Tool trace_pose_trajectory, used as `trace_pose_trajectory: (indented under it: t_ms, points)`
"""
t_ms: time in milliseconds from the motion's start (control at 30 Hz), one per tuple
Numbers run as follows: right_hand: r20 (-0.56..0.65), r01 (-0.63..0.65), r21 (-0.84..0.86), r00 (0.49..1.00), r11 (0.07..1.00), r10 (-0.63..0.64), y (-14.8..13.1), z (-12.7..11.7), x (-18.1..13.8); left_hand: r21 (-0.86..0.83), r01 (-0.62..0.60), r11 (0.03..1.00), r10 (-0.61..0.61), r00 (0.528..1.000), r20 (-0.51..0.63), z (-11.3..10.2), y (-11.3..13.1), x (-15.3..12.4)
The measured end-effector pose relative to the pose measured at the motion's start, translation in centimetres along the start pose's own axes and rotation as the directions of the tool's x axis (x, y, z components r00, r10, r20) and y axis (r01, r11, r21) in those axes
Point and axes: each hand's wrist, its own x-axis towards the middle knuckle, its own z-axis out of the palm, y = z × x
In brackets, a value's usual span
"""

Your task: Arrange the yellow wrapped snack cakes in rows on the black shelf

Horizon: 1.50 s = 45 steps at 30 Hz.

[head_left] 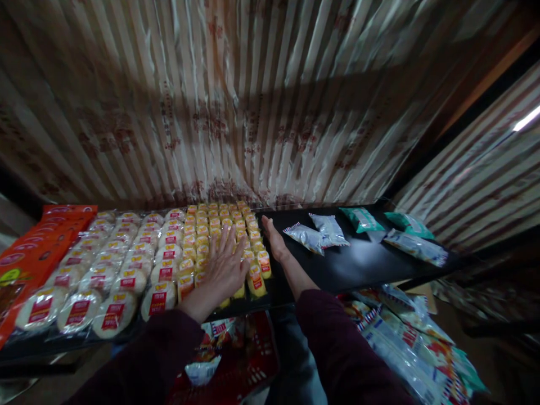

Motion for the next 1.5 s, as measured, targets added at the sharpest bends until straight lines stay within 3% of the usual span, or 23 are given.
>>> trace_pose_trajectory:
  t_ms: [133, 267, 533, 833, 1067, 1300, 1500]
  points:
    - [0.034, -0.047, 0.108, 0.998, 0.993, 0.043, 0.0, 0.5, 2.2, -0.008, 0.033, 0.999, -0.029, 0.952, 0.304, 0.7, -0.4, 5.5]
    - [0.044, -0.099, 0.216, 0.995, 0.971, 0.092, 0.0, 1.0, 3.9, 0.053, 0.084, 0.995, -0.098, 0.899, 0.428, 1.3, -1.4, 8.6]
    - [0.102, -0.128, 0.271, 0.989, 0.954, 0.104, 0.0, 2.2, 5.2, 0.066, 0.063, 0.996, -0.086, 0.891, 0.446, 3.0, -2.4, 9.4]
    - [0.217, -0.180, 0.231, 0.968, 0.956, 0.129, 0.0, 2.4, 5.1, 0.054, 0.082, 0.995, -0.097, 0.890, 0.446, 3.2, -2.7, 9.3]
    - [0.098, -0.099, 0.305, 0.993, 0.947, 0.072, -0.2, 2.2, 4.8, 0.037, 0.093, 0.995, -0.100, 0.900, 0.424, 3.2, -2.7, 9.5]
    - [0.182, -0.202, 0.371, 0.973, 0.906, 0.142, -1.1, 2.5, 4.5, 0.042, 0.080, 0.996, -0.090, 0.896, 0.434, 2.4, -2.6, 9.6]
    - [0.181, -0.192, 0.392, 0.975, 0.900, 0.129, -1.3, 3.0, 4.1, 0.047, 0.068, 0.997, -0.082, 0.899, 0.430, 3.1, -3.0, 9.6]
